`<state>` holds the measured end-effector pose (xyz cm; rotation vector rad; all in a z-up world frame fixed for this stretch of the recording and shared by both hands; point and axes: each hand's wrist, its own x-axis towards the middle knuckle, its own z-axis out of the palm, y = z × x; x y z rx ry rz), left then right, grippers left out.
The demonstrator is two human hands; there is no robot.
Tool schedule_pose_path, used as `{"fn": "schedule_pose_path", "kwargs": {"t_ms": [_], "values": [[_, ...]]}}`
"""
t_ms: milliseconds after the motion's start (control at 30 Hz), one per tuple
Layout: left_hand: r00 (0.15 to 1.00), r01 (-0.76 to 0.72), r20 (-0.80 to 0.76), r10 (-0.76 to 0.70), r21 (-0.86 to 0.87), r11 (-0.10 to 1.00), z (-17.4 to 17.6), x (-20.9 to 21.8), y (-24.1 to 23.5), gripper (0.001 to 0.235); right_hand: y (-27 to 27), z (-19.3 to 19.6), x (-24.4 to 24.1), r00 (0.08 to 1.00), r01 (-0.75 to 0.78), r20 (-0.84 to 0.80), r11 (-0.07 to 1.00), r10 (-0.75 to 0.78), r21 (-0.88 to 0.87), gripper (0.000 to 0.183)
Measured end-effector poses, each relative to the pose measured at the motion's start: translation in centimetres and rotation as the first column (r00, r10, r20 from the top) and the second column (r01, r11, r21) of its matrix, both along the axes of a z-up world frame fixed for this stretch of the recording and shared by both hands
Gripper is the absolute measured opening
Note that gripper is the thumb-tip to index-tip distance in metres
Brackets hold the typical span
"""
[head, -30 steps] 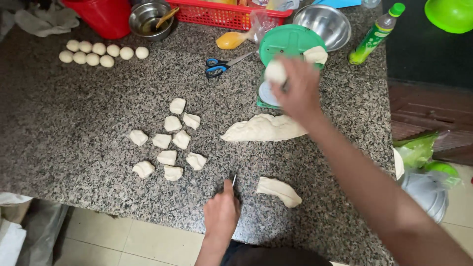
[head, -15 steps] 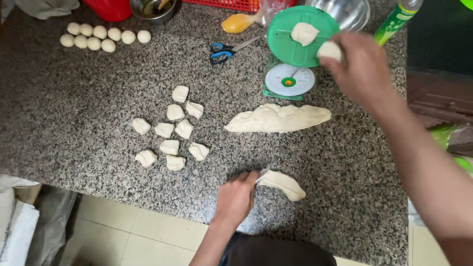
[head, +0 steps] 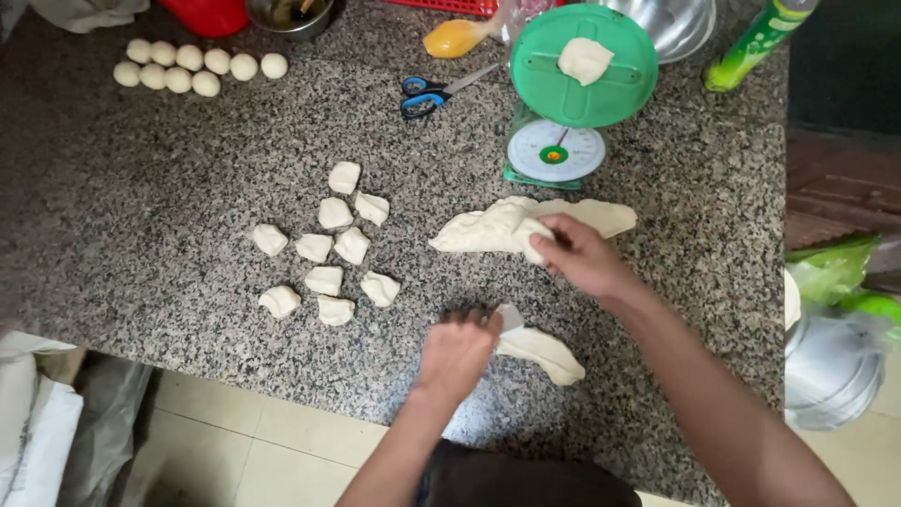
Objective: The person cuts a long strip of dough into smaller pieces using a plastic scraper on a granite countertop. They repeatedly place the cut pieces onto a green kitchen scale to weigh them before setting them aside.
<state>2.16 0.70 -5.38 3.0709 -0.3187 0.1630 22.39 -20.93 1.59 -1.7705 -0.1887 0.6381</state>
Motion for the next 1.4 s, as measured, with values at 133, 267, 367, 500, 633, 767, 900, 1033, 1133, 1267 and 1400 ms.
{"fn": "schedule_pose_path", "kwargs": {"t_ms": [133, 267, 367, 500, 633, 767, 900, 1033, 1133, 1267, 1400], "values": [[1.0, 0.03, 0.009, -0.03, 0.02, 0.999, 0.1, -1.9, 3.3, 0.026, 1.7, 0.7, -2.5, 0.995, -0.087, 0.033, 0.99, 0.091, -0.112, 0.056], [0.973, 0.035, 0.225, -0.05, 0.07, 0.997, 0.1, -3.9, 5.0, 0.028, 3.3, -3.1, -6.2, 0.959, -0.259, 0.057, 0.943, 0.277, -0.209, 0.052], [0.936, 0.043, 0.347, -0.055, 0.042, 0.998, 1.1, -4.6, 5.3, 0.029, 4.5, -6.9, -6.7, 0.891, -0.356, 0.171, 0.88, 0.421, -0.313, 0.046], [0.881, 0.054, 0.468, -0.073, 0.055, 0.997, 4.7, -5.1, 5.7, 0.028, 5.2, -5.2, -6.4, 0.787, -0.45, 0.276, 0.82, 0.551, -0.354, 0.041], [0.928, 0.098, 0.361, -0.095, 0.01, 0.995, 5.3, -6.7, 6.8, 0.044, 6.3, -1.8, -6.3, 0.881, -0.432, -0.221, 0.902, 0.418, -0.015, 0.036], [0.962, -0.006, 0.27, 0.025, -0.071, 0.997, 2.9, -8.7, 6.7, 0.058, 7.8, 3.9, -5.5, 0.953, -0.254, -0.224, 0.94, 0.203, -0.23, 0.049], [0.977, -0.142, 0.143, 0.159, -0.124, 0.982, -0.4, -11.1, 6.2, 0.059, 8.0, 7.4, -5.2, 0.964, -0.266, -0.139, 0.865, 0.228, -0.426, 0.048], [0.964, -0.236, 0.104, 0.246, -0.098, 0.967, -1.1, -12.0, 6.1, 0.07, 8.7, 2.1, -9.9, 0.885, -0.394, -0.029, 0.713, 0.465, -0.58, 0.046], [0.957, -0.285, 0.024, 0.289, -0.115, 0.952, -1.2, -12.1, 6.3, 0.084, 7.9, -4.7, -12.7, 0.794, -0.288, 0.264, 0.722, 0.547, -0.629, 0.042], [0.953, -0.3, 0.0, 0.302, -0.136, 0.944, -1.1, -12.2, 6.2, 0.083, 7.8, -6.4, -11.6, 0.769, -0.299, 0.27, 0.7, 0.579, -0.648, 0.025], [0.947, -0.313, 0.029, 0.32, -0.144, 0.939, -0.8, -11.6, 5.9, 0.075, 11.5, -2.6, -9.5, 0.827, -0.212, 0.449, 0.927, 0.339, -0.31, 0.04]]}}
